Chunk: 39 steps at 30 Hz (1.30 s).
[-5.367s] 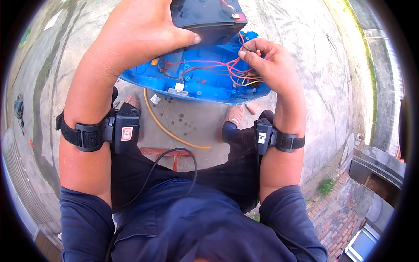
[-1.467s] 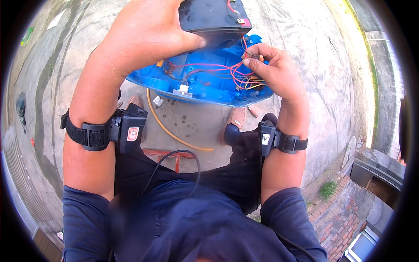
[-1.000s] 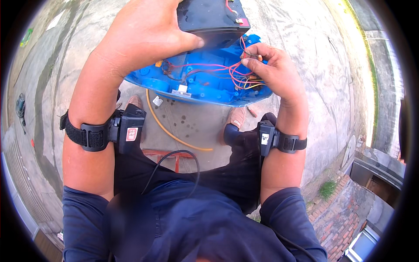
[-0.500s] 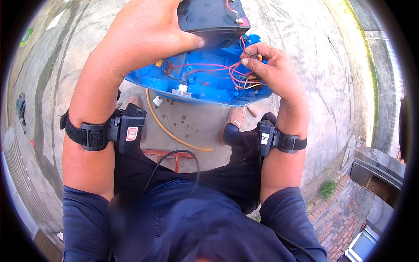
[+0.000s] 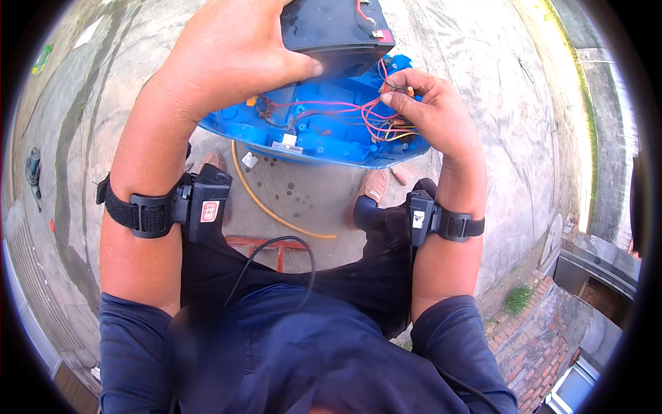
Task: The person connects electrical wires from a lead-acid battery to a pump and control circuit inside the blue plastic base of a sprayer. They use scissors to trim a wire before positioning the battery inside its compartment.
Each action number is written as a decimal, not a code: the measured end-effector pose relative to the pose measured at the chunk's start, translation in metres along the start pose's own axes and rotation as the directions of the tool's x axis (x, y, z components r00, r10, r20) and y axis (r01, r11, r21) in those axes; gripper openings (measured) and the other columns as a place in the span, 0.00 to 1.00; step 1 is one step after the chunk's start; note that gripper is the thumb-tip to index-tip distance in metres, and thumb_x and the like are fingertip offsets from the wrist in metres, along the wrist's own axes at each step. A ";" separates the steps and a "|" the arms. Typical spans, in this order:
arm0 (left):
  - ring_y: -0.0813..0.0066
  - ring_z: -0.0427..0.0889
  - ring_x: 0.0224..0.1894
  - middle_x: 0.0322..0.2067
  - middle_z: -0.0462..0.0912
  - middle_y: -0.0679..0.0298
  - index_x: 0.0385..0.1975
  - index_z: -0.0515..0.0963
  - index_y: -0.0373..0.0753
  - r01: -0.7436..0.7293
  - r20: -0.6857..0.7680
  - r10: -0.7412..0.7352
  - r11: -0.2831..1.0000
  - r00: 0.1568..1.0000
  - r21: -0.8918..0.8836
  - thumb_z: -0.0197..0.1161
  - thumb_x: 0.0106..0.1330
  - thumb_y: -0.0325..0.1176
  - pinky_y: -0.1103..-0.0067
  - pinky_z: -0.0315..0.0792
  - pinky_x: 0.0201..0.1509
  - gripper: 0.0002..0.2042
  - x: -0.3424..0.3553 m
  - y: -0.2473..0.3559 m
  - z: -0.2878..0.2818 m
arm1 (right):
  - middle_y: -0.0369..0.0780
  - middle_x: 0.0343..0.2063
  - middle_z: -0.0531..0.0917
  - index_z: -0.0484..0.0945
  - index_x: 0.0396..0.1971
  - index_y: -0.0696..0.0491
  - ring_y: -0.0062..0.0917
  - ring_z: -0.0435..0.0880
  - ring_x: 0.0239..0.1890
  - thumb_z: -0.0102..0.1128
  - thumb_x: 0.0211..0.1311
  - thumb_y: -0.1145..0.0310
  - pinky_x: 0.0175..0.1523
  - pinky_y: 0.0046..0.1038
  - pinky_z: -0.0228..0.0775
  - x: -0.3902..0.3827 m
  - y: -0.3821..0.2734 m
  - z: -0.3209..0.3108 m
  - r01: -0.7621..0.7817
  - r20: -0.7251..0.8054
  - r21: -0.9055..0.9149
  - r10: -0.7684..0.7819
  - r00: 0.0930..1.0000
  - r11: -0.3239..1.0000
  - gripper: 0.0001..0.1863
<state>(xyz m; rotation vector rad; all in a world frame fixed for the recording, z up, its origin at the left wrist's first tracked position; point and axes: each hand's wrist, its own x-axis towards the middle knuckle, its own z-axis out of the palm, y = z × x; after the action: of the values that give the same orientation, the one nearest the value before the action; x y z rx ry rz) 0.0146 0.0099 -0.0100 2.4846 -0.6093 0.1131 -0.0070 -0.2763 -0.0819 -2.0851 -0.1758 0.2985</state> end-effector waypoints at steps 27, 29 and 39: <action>0.46 0.85 0.47 0.42 0.85 0.42 0.47 0.81 0.30 0.070 0.032 -0.068 0.996 0.997 -0.047 0.78 0.47 0.36 0.66 0.78 0.53 0.27 -0.006 0.027 -0.009 | 0.29 0.20 0.79 0.85 0.36 0.54 0.11 0.74 0.22 0.68 0.62 0.70 0.28 0.20 0.66 -0.001 0.005 -0.001 -0.001 0.000 0.020 0.001 1.000 1.000 0.05; 0.46 0.85 0.47 0.42 0.85 0.42 0.47 0.81 0.29 0.059 0.011 -0.059 0.998 0.998 -0.005 0.78 0.47 0.36 0.66 0.78 0.53 0.26 -0.006 0.027 -0.009 | 0.29 0.20 0.78 0.85 0.36 0.54 0.11 0.73 0.21 0.68 0.62 0.70 0.28 0.20 0.66 0.000 0.005 -0.001 0.000 -0.001 0.017 0.000 1.000 1.000 0.05; 0.46 0.85 0.47 0.42 0.85 0.42 0.47 0.81 0.29 0.079 0.044 -0.077 0.996 0.996 -0.034 0.78 0.47 0.36 0.66 0.78 0.53 0.26 -0.005 0.027 -0.010 | 0.30 0.21 0.80 0.85 0.36 0.54 0.11 0.77 0.23 0.68 0.63 0.70 0.29 0.20 0.70 0.000 0.003 -0.001 -0.015 0.010 0.025 0.014 1.000 1.000 0.05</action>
<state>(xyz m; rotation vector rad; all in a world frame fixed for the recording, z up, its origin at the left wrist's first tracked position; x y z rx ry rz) -0.0017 -0.0027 0.0109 2.4783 -0.5264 0.0185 -0.0069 -0.2785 -0.0841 -2.0608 -0.1623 0.3186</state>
